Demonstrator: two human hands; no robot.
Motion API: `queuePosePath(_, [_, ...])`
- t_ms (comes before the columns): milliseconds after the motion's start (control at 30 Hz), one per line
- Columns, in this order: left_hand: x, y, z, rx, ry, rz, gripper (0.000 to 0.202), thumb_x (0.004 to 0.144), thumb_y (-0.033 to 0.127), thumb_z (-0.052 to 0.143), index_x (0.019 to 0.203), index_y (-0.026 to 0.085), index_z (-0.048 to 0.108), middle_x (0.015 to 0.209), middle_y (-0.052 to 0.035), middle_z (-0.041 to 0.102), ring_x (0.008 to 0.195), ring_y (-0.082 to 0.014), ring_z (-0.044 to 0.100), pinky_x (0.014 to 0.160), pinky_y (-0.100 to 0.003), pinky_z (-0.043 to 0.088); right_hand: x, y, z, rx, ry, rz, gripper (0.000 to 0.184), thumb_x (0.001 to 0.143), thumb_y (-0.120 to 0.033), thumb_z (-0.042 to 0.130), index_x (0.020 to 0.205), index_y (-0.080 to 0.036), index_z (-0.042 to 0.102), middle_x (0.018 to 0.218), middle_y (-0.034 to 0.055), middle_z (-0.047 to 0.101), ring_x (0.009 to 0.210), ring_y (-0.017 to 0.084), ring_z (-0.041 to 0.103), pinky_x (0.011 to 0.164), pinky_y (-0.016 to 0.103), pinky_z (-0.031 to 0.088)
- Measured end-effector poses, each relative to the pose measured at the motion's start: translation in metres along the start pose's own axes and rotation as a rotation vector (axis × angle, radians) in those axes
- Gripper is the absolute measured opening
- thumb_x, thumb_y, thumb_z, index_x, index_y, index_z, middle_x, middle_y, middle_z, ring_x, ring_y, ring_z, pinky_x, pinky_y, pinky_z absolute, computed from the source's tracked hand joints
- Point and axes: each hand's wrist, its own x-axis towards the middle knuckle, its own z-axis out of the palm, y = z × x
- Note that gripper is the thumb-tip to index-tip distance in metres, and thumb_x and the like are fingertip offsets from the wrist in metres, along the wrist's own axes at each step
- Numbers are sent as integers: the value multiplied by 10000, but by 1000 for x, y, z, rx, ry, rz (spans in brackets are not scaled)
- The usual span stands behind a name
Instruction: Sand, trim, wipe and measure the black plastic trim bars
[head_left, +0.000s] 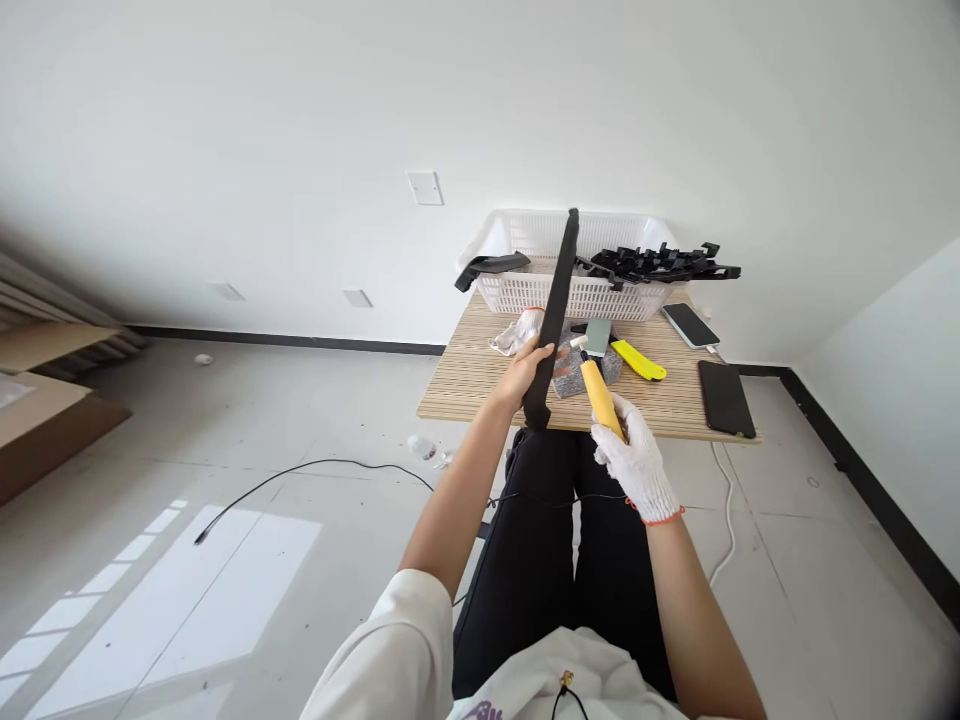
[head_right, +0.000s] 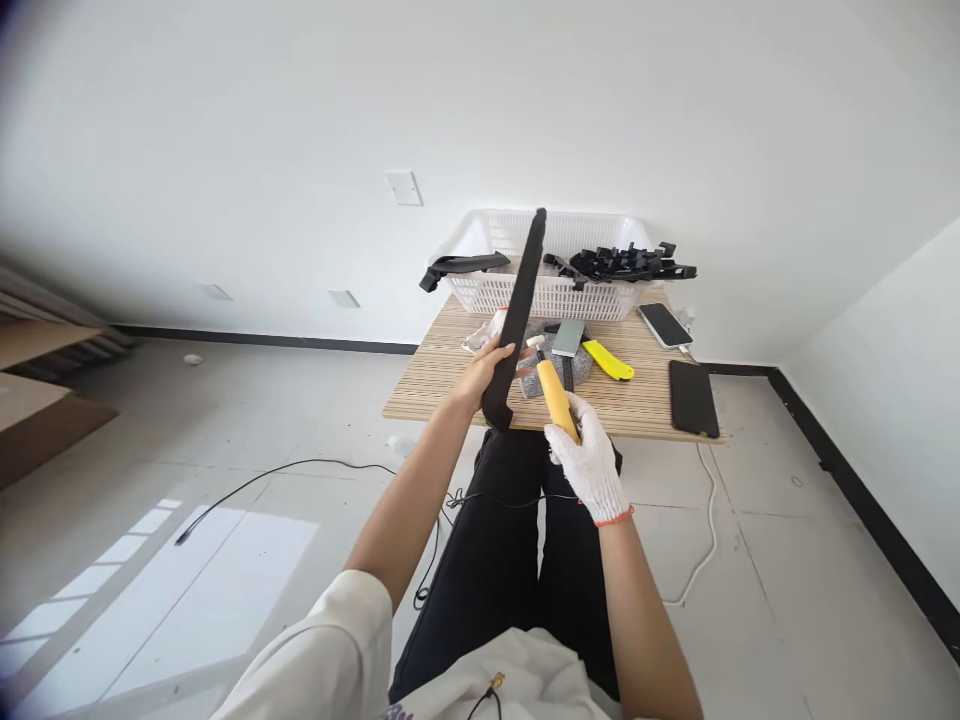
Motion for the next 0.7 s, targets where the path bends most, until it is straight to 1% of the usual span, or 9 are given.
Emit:
queuePosePath(33, [1,-2,-3,35,-7,-32,363,879,338,641,1225,229,616,1163,-58,662,1000,-215,705,710,-294,615,3,1,-3,-26,-25,-22,562,839,-438,660,1370,-310,529,1005,6,662,578,106,573,480,249,473])
queuePosePath(100, [1,-6,-12,119,-27,-82,407,907,468,624,1240,235,595,1131,-69,670,804,-175,714,523,-237,559,12,4,-12,-93,-54,-71,598,831,-435,670,1399,-313,529,1080,30,681,621,128,616,543,286,523])
queuePosePath(200, [-3,-9,-27,162,-64,-116,445,919,549,590,1216,217,583,1107,-84,691,550,-87,609,386,-188,436,36,4,-25,-196,10,-185,632,798,-425,702,1400,-295,556,1153,57,695,732,174,668,685,351,574])
queuePosePath(300, [-8,-6,-46,200,-69,-140,440,923,560,581,1171,196,575,1137,-105,695,481,-47,537,358,-167,390,67,-4,-33,-359,93,-327,617,812,-444,688,1394,-280,569,1226,68,689,926,231,690,829,408,573])
queuePosePath(367, [-10,0,-59,296,-62,-146,456,925,564,572,1190,193,557,1154,-117,694,478,-49,534,353,-166,396,87,-13,-32,-509,66,-427,592,824,-453,684,1378,-273,582,1267,61,680,1043,254,675,909,426,551])
queuePosePath(467, [-12,10,-75,480,-89,-166,497,944,569,530,1286,209,505,1170,-124,692,489,-61,554,365,-175,429,112,-26,-24,-709,-25,-555,539,858,-437,661,1369,-280,585,1271,31,686,1084,254,670,937,411,536])
queuePosePath(533, [-14,15,-84,595,-92,-146,491,959,585,484,1279,212,504,1164,-117,690,500,-66,564,387,-184,456,123,-30,-16,-800,-7,-556,527,882,-449,633,1375,-271,579,1242,37,700,1045,264,684,899,411,544])
queuePosePath(633, [-19,17,-96,749,-60,-37,472,969,619,422,1146,198,542,1105,-96,692,492,-64,548,407,-195,470,131,-28,-6,-854,123,-446,562,899,-498,606,1397,-240,564,1159,78,727,990,289,698,835,413,553])
queuePosePath(700, [-22,18,-103,804,-40,17,468,970,633,399,1067,196,536,1066,-82,690,478,-60,532,405,-197,463,131,-22,-2,-884,92,-411,578,883,-505,634,1399,-255,568,1142,79,731,981,287,701,828,397,553])
